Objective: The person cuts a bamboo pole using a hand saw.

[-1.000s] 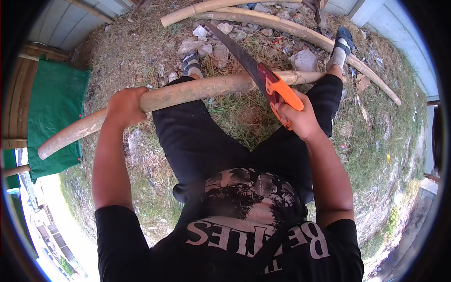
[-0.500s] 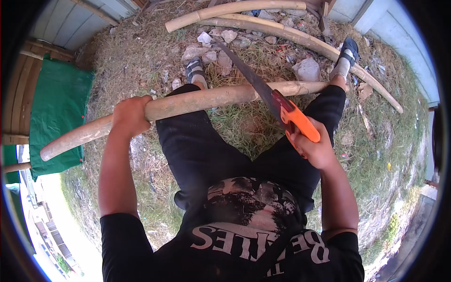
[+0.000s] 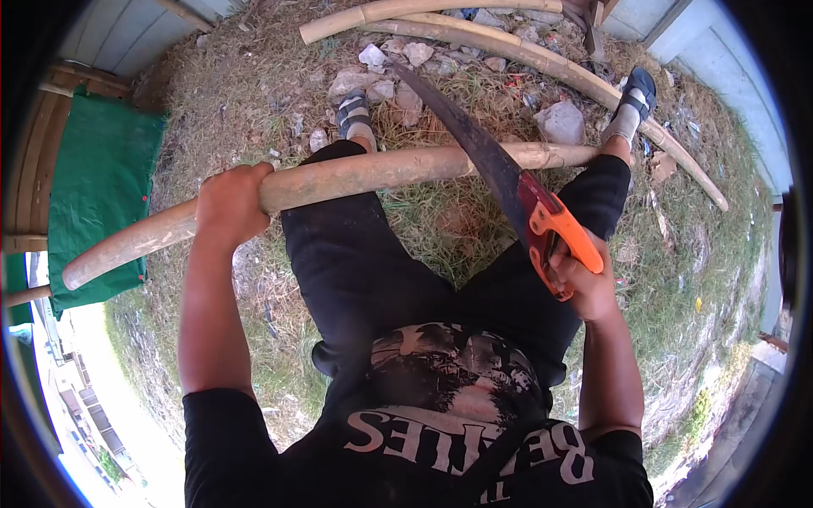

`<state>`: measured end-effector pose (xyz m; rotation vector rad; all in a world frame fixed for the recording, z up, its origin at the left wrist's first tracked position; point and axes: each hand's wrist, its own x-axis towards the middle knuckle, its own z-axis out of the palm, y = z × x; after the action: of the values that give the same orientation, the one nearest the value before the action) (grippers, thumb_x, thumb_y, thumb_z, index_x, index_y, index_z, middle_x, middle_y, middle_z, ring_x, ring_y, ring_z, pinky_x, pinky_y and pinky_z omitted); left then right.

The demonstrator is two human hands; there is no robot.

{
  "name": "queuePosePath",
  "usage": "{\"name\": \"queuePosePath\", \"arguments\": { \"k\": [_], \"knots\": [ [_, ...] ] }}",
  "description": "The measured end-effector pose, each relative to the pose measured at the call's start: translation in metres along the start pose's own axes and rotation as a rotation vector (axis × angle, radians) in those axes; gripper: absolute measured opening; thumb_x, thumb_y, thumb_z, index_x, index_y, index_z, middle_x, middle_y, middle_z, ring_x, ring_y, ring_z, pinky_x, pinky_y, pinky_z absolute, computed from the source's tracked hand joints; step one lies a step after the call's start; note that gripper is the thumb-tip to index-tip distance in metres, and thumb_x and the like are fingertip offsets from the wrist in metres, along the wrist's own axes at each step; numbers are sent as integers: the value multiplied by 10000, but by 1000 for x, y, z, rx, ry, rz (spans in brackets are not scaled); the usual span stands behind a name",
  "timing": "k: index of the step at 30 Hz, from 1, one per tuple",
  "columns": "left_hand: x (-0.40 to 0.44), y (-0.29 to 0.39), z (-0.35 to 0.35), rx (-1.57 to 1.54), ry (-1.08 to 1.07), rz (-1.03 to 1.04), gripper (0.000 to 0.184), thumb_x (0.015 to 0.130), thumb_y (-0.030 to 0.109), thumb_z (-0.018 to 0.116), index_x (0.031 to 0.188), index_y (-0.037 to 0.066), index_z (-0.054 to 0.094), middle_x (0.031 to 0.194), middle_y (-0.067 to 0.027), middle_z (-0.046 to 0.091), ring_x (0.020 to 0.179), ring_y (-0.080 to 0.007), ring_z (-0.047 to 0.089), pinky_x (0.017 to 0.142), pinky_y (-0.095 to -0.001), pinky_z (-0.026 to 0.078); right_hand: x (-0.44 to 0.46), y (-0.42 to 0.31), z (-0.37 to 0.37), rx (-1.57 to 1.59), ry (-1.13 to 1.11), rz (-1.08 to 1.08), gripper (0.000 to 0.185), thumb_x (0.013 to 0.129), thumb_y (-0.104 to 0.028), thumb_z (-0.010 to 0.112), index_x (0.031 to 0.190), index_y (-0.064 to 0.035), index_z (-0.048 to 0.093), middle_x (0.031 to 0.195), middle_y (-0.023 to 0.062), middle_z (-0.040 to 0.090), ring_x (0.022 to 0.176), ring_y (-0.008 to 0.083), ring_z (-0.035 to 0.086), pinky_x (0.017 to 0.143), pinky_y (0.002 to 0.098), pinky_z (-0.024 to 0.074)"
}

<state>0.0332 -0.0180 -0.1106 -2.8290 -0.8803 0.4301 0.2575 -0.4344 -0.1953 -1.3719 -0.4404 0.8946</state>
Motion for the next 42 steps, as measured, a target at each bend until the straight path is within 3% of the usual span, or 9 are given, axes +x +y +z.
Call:
{"name": "queuePosePath", "arguments": {
  "k": [3,5,8,11,17,21,27,31,42],
  "knots": [
    [-7,1,6,-4,-20,44,543,603,54,764,1131,158,689,1052,-125,722,1029,-355,686,910,-467,545,81,29,25,75,44,-100,90,876,-48,655,863,-41,566,610,22,536,451,110,463,429,269,369],
    [7,-3,-10,-4,25,34,541,603,64,767,1130,159,690,1052,-125,721,1030,-355,686,910,-468,546,78,12,20,153,60,26,71,866,-45,637,874,-29,569,630,32,549,469,112,489,465,274,410],
    [-3,0,-12,-12,-55,28,545,606,61,760,1138,161,691,1054,-123,721,1035,-353,686,910,-470,547,9,1,21,-6,79,32,73,847,-54,629,854,-19,566,629,37,553,485,113,514,498,265,438],
    [-5,0,-1,9,-35,-7,555,609,54,756,1149,166,691,1072,-124,720,1046,-347,686,914,-472,547,-4,14,1,104,91,0,72,823,-43,620,849,-14,559,627,42,557,489,107,525,498,253,445],
    [-9,4,-10,-10,-55,-11,560,619,45,754,1161,169,688,1108,-126,715,1071,-340,682,930,-471,542,69,16,10,270,30,39,96,853,-18,649,876,-32,557,648,32,560,543,125,525,552,293,430],
    [-8,3,-8,0,-75,3,547,623,48,754,1154,163,686,1104,-118,716,1057,-343,681,932,-467,543,-5,14,12,19,72,6,117,851,8,641,905,-27,543,655,34,556,522,96,510,468,262,392],
    [-6,1,0,19,-22,12,540,622,70,761,1149,160,685,1067,-122,716,1042,-346,682,921,-467,545,93,5,18,90,8,-3,69,905,-70,631,899,-31,575,637,22,539,540,95,500,520,277,415],
    [5,-1,-14,0,-93,16,530,622,69,755,1140,154,684,1060,-127,719,1037,-350,684,914,-471,546,29,-11,43,-57,31,23,72,890,-63,624,920,-17,577,662,-4,538,540,82,513,504,244,412],
    [2,-2,-13,-31,-90,18,518,625,53,746,1128,163,696,1045,-124,724,1045,-347,685,916,-472,546,39,22,16,156,103,-17,75,878,-20,637,908,-27,568,647,27,561,524,90,529,474,256,408]
  ]
}}
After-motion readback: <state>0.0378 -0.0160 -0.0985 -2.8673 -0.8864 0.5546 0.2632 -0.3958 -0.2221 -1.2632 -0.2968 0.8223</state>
